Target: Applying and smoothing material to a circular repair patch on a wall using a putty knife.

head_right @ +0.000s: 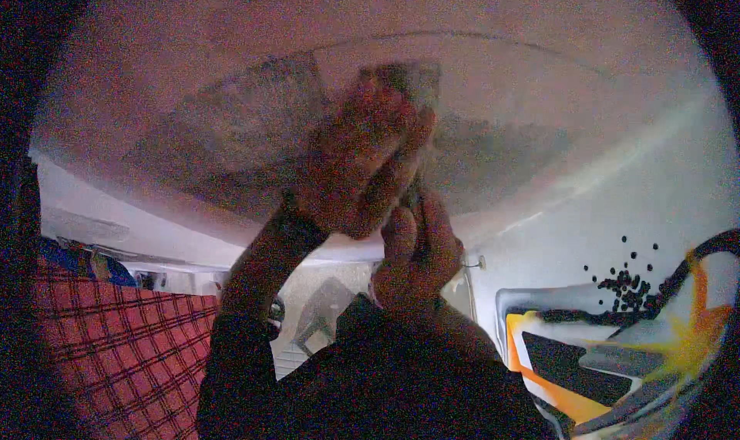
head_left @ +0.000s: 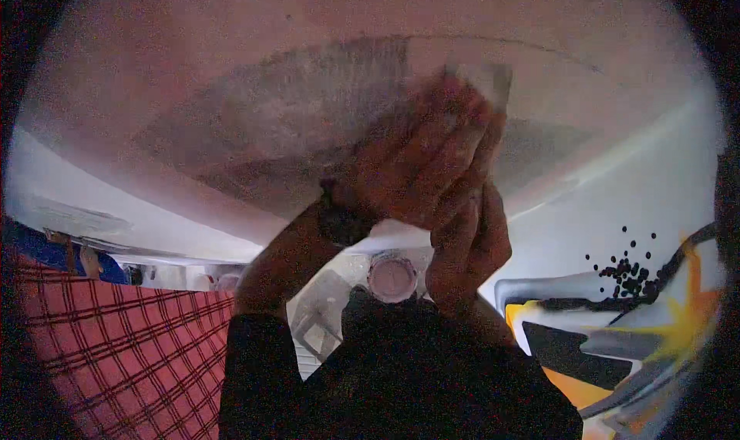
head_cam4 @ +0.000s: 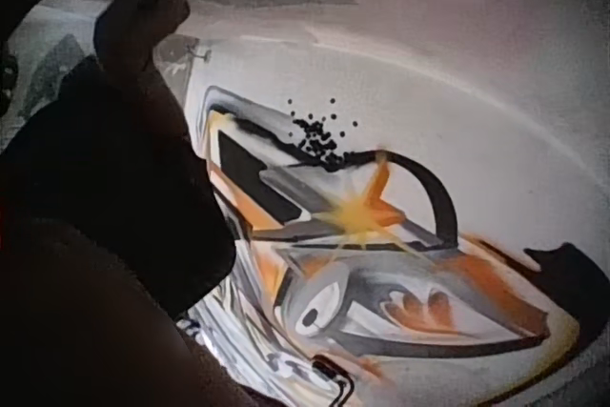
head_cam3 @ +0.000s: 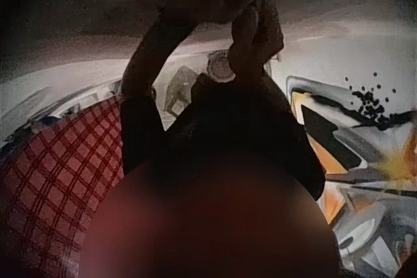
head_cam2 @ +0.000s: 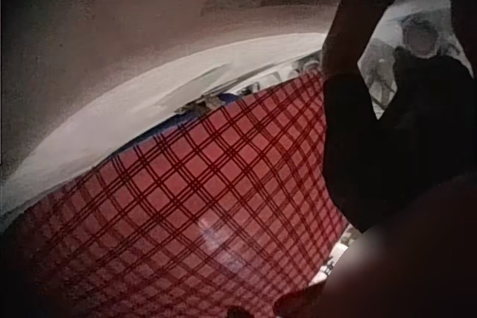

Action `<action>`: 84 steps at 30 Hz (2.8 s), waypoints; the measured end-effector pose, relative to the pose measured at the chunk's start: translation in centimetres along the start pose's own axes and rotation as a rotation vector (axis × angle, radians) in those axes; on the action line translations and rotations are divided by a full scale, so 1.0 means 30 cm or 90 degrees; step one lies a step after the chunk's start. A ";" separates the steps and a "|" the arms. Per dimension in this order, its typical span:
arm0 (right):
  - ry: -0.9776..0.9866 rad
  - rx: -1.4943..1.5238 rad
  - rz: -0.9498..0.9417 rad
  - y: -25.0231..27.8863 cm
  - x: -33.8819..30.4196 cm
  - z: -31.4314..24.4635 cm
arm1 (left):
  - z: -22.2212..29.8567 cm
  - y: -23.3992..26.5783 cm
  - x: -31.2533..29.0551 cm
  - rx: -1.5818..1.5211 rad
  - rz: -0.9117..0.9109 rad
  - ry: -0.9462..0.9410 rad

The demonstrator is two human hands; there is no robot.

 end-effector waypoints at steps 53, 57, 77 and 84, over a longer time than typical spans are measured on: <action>-0.039 -0.042 -0.001 -0.022 -0.035 0.019 | -0.014 0.028 -0.047 0.008 0.062 -0.071; -0.089 -0.003 -0.017 0.002 -0.074 0.032 | -0.011 0.001 -0.065 -0.073 -0.069 0.020; -0.042 0.056 0.021 -0.055 -0.072 -0.006 | -0.078 0.031 -0.084 -0.193 -0.143 0.099; -0.028 0.019 -0.057 -0.105 -0.069 -0.006 | -0.048 0.088 -0.075 -0.019 -0.053 0.004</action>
Point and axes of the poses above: each hand's wrist, its own x-axis towards the middle knuckle, its own y-axis out of the back of the hand, z = x × y, the point moved 5 cm from there along x, towards the middle knuckle, and after that the axes turned 5 degrees about -x, right-handed, at the moved point
